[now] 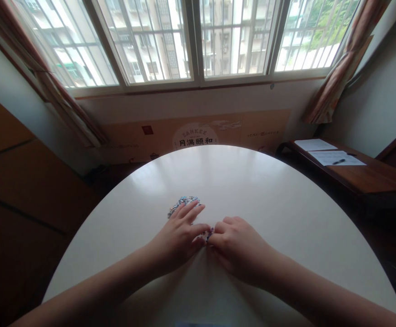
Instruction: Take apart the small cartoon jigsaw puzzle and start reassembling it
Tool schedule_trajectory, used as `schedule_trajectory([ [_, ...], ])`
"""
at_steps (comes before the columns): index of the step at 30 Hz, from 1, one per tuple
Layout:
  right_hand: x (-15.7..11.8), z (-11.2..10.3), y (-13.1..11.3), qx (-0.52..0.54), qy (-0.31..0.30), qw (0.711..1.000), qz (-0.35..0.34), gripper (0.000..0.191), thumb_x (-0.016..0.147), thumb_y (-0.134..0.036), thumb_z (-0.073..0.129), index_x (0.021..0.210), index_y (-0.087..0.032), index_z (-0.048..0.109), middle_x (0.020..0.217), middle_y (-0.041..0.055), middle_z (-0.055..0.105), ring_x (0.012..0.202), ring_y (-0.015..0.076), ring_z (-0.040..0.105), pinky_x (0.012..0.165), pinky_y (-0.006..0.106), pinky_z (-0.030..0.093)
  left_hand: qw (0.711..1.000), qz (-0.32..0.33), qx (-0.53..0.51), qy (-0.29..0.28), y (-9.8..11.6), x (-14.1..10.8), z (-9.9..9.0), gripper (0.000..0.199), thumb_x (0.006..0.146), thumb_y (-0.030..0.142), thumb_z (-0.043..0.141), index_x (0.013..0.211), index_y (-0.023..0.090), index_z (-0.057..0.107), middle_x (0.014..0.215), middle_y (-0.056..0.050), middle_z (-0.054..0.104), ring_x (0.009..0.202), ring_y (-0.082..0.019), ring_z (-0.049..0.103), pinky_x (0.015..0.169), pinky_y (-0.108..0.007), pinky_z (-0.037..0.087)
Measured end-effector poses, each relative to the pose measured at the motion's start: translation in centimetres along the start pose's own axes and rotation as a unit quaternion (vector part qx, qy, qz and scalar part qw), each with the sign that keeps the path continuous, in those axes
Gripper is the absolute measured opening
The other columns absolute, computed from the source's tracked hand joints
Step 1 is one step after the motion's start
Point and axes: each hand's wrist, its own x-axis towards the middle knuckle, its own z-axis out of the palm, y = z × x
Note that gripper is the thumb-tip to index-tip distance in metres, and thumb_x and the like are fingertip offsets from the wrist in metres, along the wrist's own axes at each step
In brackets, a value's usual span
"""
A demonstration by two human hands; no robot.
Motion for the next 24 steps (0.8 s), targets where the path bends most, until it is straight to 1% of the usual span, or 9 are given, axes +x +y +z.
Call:
schedule_trajectory([
  [4, 0.12, -0.07, 0.42, -0.019, -0.003, 0.999, 0.027, 0.018, 0.094, -0.018, 0.055, 0.097, -0.023, 0.072, 0.088, 0.0032, 0.07, 0.081, 0.0198, 0.058, 0.077, 0.035, 0.039, 1.0, 0.001, -0.002, 0.007, -0.13, -0.17, 0.23, 0.025, 0.092, 0.033, 0.064, 0.115, 0.029, 0.073, 0.151, -0.014, 0.049, 0.146, -0.038, 0.035, 0.117, -0.064, 0.027],
  [10, 0.06, 0.14, 1.05, -0.022, 0.008, 0.999, 0.048, 0.02, 0.094, -0.018, 0.056, 0.093, -0.024, 0.075, 0.087, 0.0033, 0.072, 0.083, 0.0199, 0.061, 0.077, 0.033, 0.041, 1.0, 0.0, -0.007, 0.008, 0.04, -0.14, 0.04, 0.028, 0.09, 0.04, 0.067, 0.115, 0.028, 0.074, 0.15, -0.013, 0.05, 0.146, -0.038, 0.035, 0.118, -0.063, 0.026],
  [13, 0.02, 0.12, 0.97, -0.024, 0.008, 0.998, 0.061, 0.02, 0.094, -0.018, 0.057, 0.091, -0.024, 0.076, 0.086, 0.0038, 0.072, 0.084, 0.0201, 0.062, 0.077, 0.033, 0.041, 1.0, -0.001, -0.01, 0.012, 0.13, -0.09, -0.05, 0.028, 0.091, 0.042, 0.066, 0.113, 0.028, 0.074, 0.15, -0.013, 0.05, 0.146, -0.037, 0.035, 0.119, -0.062, 0.025],
  [17, 0.19, -0.21, 0.55, -0.038, 0.009, 0.996, 0.085, 0.019, 0.093, -0.021, 0.059, 0.095, -0.024, 0.077, 0.088, 0.0049, 0.073, 0.084, 0.0215, 0.063, 0.077, 0.034, 0.043, 1.0, -0.003, -0.014, 0.014, 0.18, -0.15, -0.04, 0.032, 0.088, 0.047, 0.068, 0.113, 0.027, 0.074, 0.15, -0.014, 0.051, 0.145, -0.038, 0.036, 0.118, -0.063, 0.025],
  [20, 0.34, -0.43, 0.4, -0.042, 0.008, 0.995, 0.093, 0.017, 0.092, -0.023, 0.061, 0.096, -0.024, 0.078, 0.088, 0.0054, 0.073, 0.085, 0.022, 0.063, 0.076, 0.034, 0.044, 1.0, -0.004, -0.016, 0.019, 0.16, -0.16, 0.07, 0.034, 0.087, 0.047, 0.07, 0.113, 0.026, 0.074, 0.148, -0.014, 0.052, 0.145, -0.038, 0.036, 0.119, -0.063, 0.025],
  [24, 0.39, -0.45, 0.52, -0.036, 0.005, 0.995, 0.097, 0.016, 0.091, -0.023, 0.062, 0.094, -0.024, 0.078, 0.089, 0.0049, 0.072, 0.085, 0.0216, 0.064, 0.076, 0.033, 0.044, 1.0, 0.0, -0.014, 0.02, 0.03, -0.05, 0.23, 0.032, 0.087, 0.046, 0.071, 0.111, 0.025, 0.074, 0.148, -0.014, 0.052, 0.144, -0.038, 0.037, 0.118, -0.062, 0.027],
])
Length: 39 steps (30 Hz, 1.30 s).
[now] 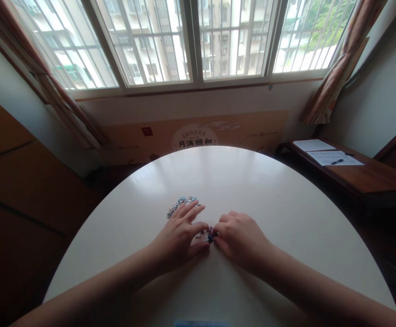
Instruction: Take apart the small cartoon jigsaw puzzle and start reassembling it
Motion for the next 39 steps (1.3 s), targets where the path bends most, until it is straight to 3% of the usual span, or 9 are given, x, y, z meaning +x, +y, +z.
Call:
schedule_trajectory([
  [9, 0.08, 0.6, 0.27, 0.009, 0.008, 1.0, -0.006, 0.019, 0.094, -0.023, 0.058, 0.094, -0.023, 0.077, 0.088, 0.0044, 0.071, 0.084, 0.0206, 0.062, 0.076, 0.033, 0.044, 0.999, 0.033, 0.024, 0.012, 0.15, -0.01, 0.01, 0.029, 0.091, 0.042, 0.066, 0.11, 0.021, 0.073, 0.149, -0.014, 0.052, 0.145, -0.036, 0.036, 0.119, -0.06, 0.027],
  [30, -0.08, 0.47, 0.27, -0.004, 0.007, 1.0, -0.016, 0.022, 0.098, -0.026, 0.055, 0.094, -0.022, 0.077, 0.087, 0.0052, 0.071, 0.082, 0.0207, 0.062, 0.073, 0.033, 0.043, 0.999, 0.031, 0.022, 0.012, 0.24, 0.03, -0.02, 0.029, 0.101, 0.032, 0.048, 0.109, 0.021, 0.074, 0.148, -0.014, 0.053, 0.144, -0.035, 0.038, 0.117, -0.059, 0.032],
  [39, 0.08, 0.47, 0.24, -0.006, 0.005, 1.0, -0.014, 0.021, 0.098, -0.025, 0.056, 0.095, -0.022, 0.076, 0.088, 0.0056, 0.072, 0.083, 0.0208, 0.063, 0.074, 0.033, 0.044, 0.999, 0.027, 0.018, 0.006, 0.38, -0.1, -0.22, 0.025, 0.097, 0.032, 0.055, 0.11, 0.022, 0.074, 0.148, -0.014, 0.053, 0.145, -0.036, 0.037, 0.118, -0.062, 0.029],
])
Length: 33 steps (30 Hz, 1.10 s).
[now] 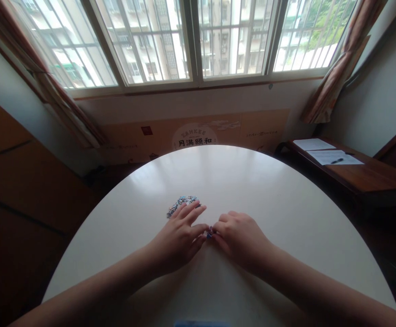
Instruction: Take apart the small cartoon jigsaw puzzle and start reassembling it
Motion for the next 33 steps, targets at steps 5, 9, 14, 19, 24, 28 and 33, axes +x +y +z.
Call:
schedule_trajectory([
  [5, -0.1, 0.1, 0.1, 0.002, 0.005, 1.0, 0.001, 0.021, 0.097, -0.026, 0.056, 0.093, -0.022, 0.076, 0.088, 0.0054, 0.072, 0.083, 0.0208, 0.063, 0.074, 0.033, 0.045, 1.0, 0.002, 0.008, -0.014, 0.1, -0.1, -0.2, 0.027, 0.095, 0.034, 0.058, 0.115, 0.022, 0.072, 0.15, -0.014, 0.051, 0.146, -0.036, 0.035, 0.119, -0.063, 0.025],
  [9, -0.2, 0.2, 0.1, 0.005, 0.001, 1.0, 0.003, 0.021, 0.098, -0.026, 0.056, 0.092, -0.022, 0.076, 0.088, 0.0048, 0.072, 0.083, 0.0211, 0.063, 0.074, 0.033, 0.045, 1.0, 0.002, 0.007, -0.023, 0.0, -0.1, -0.2, 0.029, 0.095, 0.036, 0.059, 0.117, 0.022, 0.071, 0.151, -0.014, 0.049, 0.147, -0.036, 0.033, 0.119, -0.063, 0.025],
  [14, -0.2, 0.1, 0.1, 0.009, 0.0, 1.0, 0.001, 0.024, 0.099, -0.028, 0.054, 0.092, -0.021, 0.076, 0.089, 0.0053, 0.072, 0.084, 0.0211, 0.063, 0.075, 0.033, 0.045, 1.0, 0.004, 0.005, -0.02, -0.1, -0.2, -0.1, 0.028, 0.094, 0.035, 0.06, 0.116, 0.022, 0.071, 0.152, -0.014, 0.048, 0.147, -0.036, 0.033, 0.119, -0.063, 0.024],
  [19, 0.0, 0.2, 0.1, 0.015, 0.004, 1.0, 0.003, 0.023, 0.099, -0.028, 0.055, 0.092, -0.021, 0.076, 0.088, 0.0051, 0.072, 0.084, 0.0208, 0.063, 0.075, 0.033, 0.044, 1.0, 0.005, 0.005, -0.017, -0.1, -0.1, -0.1, 0.027, 0.093, 0.035, 0.06, 0.114, 0.022, 0.071, 0.151, -0.014, 0.049, 0.147, -0.036, 0.034, 0.119, -0.063, 0.025],
  [24, 0.1, 0.5, 0.5, 0.019, 0.019, 1.0, -0.003, 0.022, 0.099, -0.029, 0.056, 0.09, -0.022, 0.075, 0.087, 0.0037, 0.072, 0.082, 0.0204, 0.063, 0.072, 0.032, 0.042, 1.0, 0.004, 0.005, -0.016, -0.1, -0.1, 0.0, 0.027, 0.092, 0.036, 0.063, 0.113, 0.021, 0.072, 0.151, -0.014, 0.05, 0.146, -0.036, 0.034, 0.119, -0.062, 0.026],
  [28, 0.3, 0.6, 0.8, 0.015, 0.021, 0.999, -0.025, 0.024, 0.1, -0.031, 0.056, 0.085, -0.022, 0.072, 0.084, 0.0027, 0.072, 0.078, 0.0194, 0.061, 0.07, 0.031, 0.04, 1.0, 0.003, 0.008, -0.017, -0.2, -0.1, 0.2, 0.028, 0.092, 0.035, 0.063, 0.115, 0.021, 0.071, 0.151, -0.014, 0.05, 0.147, -0.036, 0.033, 0.119, -0.062, 0.026],
  [33, 0.4, 0.8, 1.1, 0.027, 0.034, 0.998, -0.042, 0.022, 0.1, -0.032, 0.057, 0.086, -0.023, 0.072, 0.084, 0.0012, 0.072, 0.076, 0.0183, 0.06, 0.069, 0.031, 0.039, 1.0, 0.007, 0.01, -0.013, -0.2, -0.1, 0.4, 0.029, 0.092, 0.034, 0.063, 0.115, 0.019, 0.07, 0.152, -0.014, 0.049, 0.147, -0.036, 0.033, 0.12, -0.061, 0.027],
])
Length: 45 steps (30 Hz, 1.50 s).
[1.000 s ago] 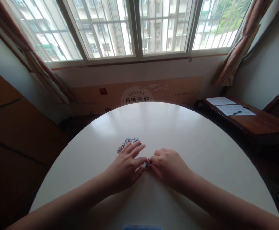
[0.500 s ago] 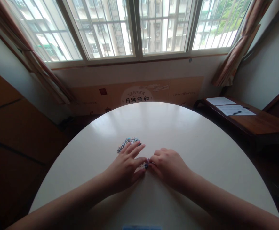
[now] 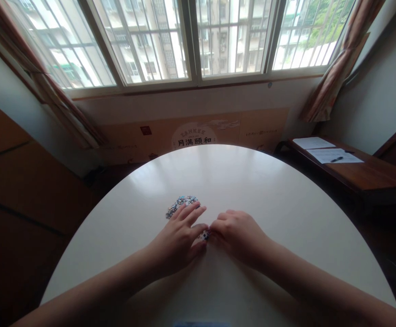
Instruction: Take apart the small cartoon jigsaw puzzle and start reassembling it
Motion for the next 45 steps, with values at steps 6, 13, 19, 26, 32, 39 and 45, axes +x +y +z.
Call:
schedule_trajectory([
  [6, 0.0, 0.1, 0.1, 0.009, 0.013, 1.0, -0.005, 0.019, 0.098, -0.028, 0.058, 0.089, -0.024, 0.074, 0.083, 0.0013, 0.072, 0.076, 0.0183, 0.061, 0.068, 0.03, 0.039, 1.0, 0.006, -0.005, 0.003, 0.0, 0.0, 0.0, 0.03, 0.092, 0.032, 0.062, 0.118, 0.019, 0.068, 0.152, -0.015, 0.049, 0.147, -0.036, 0.034, 0.119, -0.061, 0.029],
  [13, -0.2, 0.2, 0.3, 0.011, 0.017, 1.0, -0.018, 0.02, 0.1, -0.026, 0.056, 0.103, -0.028, 0.076, 0.085, 0.0013, 0.073, 0.077, 0.0185, 0.062, 0.069, 0.03, 0.04, 1.0, 0.008, -0.008, 0.005, 0.0, 0.0, 0.1, 0.033, 0.093, 0.032, 0.063, 0.125, 0.026, 0.067, 0.151, -0.012, 0.05, 0.146, -0.036, 0.034, 0.118, -0.064, 0.027],
  [19, -0.2, 0.4, 0.2, -0.006, 0.035, 0.999, -0.039, 0.019, 0.1, -0.026, 0.057, 0.103, -0.026, 0.076, 0.086, 0.0022, 0.073, 0.077, 0.0185, 0.062, 0.069, 0.031, 0.041, 1.0, -0.006, -0.014, -0.01, 0.1, 0.1, -0.1, 0.034, 0.093, 0.032, 0.061, 0.126, 0.025, 0.067, 0.152, -0.013, 0.049, 0.147, -0.035, 0.034, 0.119, -0.064, 0.024],
  [26, -0.2, 0.8, 0.1, -0.028, 0.052, 0.997, -0.053, 0.018, 0.098, -0.02, 0.059, 0.105, -0.027, 0.074, 0.087, 0.0011, 0.073, 0.077, 0.019, 0.063, 0.069, 0.031, 0.042, 0.999, -0.021, -0.036, -0.019, 0.2, 0.1, -0.2, 0.036, 0.092, 0.032, 0.062, 0.128, 0.029, 0.067, 0.15, -0.011, 0.052, 0.146, -0.035, 0.036, 0.119, -0.063, 0.026],
  [32, -0.2, 0.6, 0.6, -0.008, 0.062, 0.997, -0.05, 0.017, 0.095, -0.017, 0.06, 0.099, -0.026, 0.074, 0.084, 0.0003, 0.074, 0.075, 0.0191, 0.064, 0.068, 0.03, 0.043, 0.999, -0.018, -0.033, -0.022, 0.1, -0.1, -0.2, 0.038, 0.094, 0.038, 0.06, 0.13, 0.026, 0.066, 0.152, -0.013, 0.049, 0.147, -0.036, 0.034, 0.119, -0.063, 0.026],
  [39, 0.0, -0.3, 0.9, 0.186, 0.098, 0.977, 0.021, 0.014, 0.097, -0.022, 0.058, 0.096, -0.023, 0.073, 0.087, 0.0007, 0.076, 0.076, 0.0163, 0.069, 0.072, 0.029, 0.05, 0.998, -0.024, -0.04, 0.033, -0.3, 0.3, -0.8, 0.033, 0.092, 0.037, 0.065, 0.121, 0.021, 0.068, 0.144, -0.013, 0.057, 0.141, -0.034, 0.043, 0.118, -0.061, 0.03],
  [45, 0.1, -0.5, 0.3, 0.34, 0.079, 0.936, 0.037, 0.012, 0.095, -0.02, 0.06, 0.096, -0.021, 0.072, 0.086, 0.0015, 0.076, 0.078, 0.0161, 0.071, 0.074, 0.028, 0.055, 0.988, -0.012, -0.085, 0.128, -0.7, 0.5, -0.7, 0.009, 0.093, 0.026, 0.064, 0.098, 0.022, 0.072, 0.125, -0.008, 0.07, 0.127, -0.029, 0.057, 0.11, -0.054, 0.043],
])
